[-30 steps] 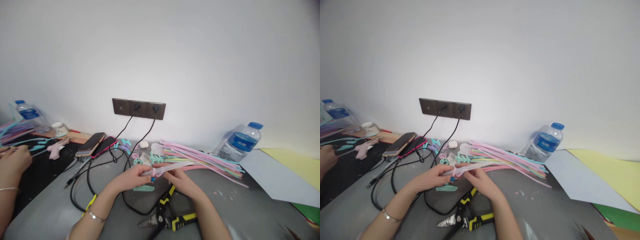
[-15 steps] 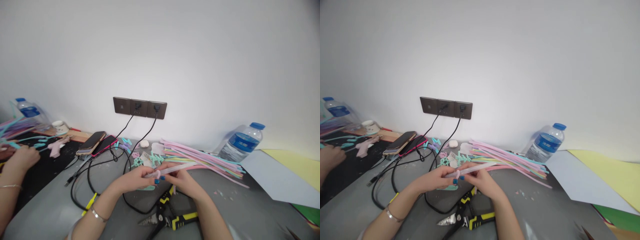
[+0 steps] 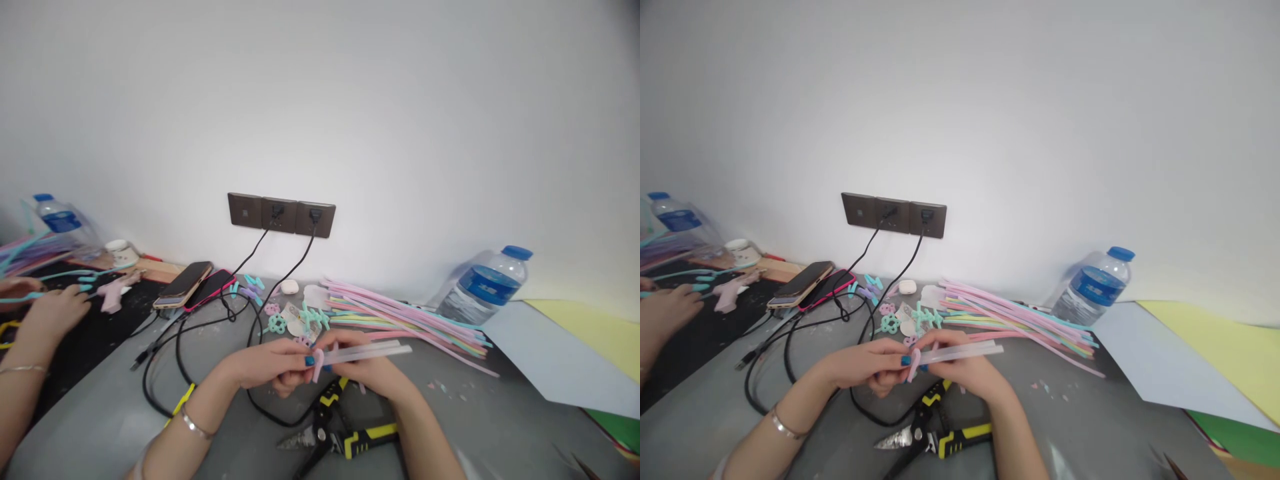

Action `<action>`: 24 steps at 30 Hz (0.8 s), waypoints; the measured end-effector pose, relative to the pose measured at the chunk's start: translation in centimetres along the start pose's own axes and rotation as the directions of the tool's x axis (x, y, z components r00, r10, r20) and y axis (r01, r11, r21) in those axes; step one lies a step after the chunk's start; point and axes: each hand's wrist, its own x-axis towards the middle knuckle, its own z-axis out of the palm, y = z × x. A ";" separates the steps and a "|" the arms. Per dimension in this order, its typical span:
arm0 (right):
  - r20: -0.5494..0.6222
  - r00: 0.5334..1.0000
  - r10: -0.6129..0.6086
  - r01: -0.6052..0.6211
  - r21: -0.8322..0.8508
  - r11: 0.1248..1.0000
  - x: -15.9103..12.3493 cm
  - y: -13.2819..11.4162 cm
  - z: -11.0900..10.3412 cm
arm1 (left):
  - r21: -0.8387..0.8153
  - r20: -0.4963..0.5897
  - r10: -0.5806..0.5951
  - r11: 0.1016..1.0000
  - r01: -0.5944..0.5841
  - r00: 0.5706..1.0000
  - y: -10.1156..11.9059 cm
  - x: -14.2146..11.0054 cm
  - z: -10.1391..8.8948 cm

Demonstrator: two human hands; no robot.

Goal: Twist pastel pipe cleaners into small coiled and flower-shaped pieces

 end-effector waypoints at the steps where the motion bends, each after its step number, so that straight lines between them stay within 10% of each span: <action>1: 0.022 1.000 0.009 -0.009 0.012 1.000 0.0 0.0 0.0 | -0.006 0.009 -0.005 1.000 0.006 1.000 0.0 0.0 0.1; 17: -0.021 1.000 -0.014 0.017 0.133 0.991 0.4 -0.4 0.8 | 0.004 -0.024 -0.018 1.000 0.018 1.000 0.4 0.0 0.5; 24: -0.019 0.999 0.027 -0.026 0.067 0.997 0.3 -0.2 0.6 | 0.310 -0.136 0.038 0.951 0.006 0.990 0.3 -0.1 0.2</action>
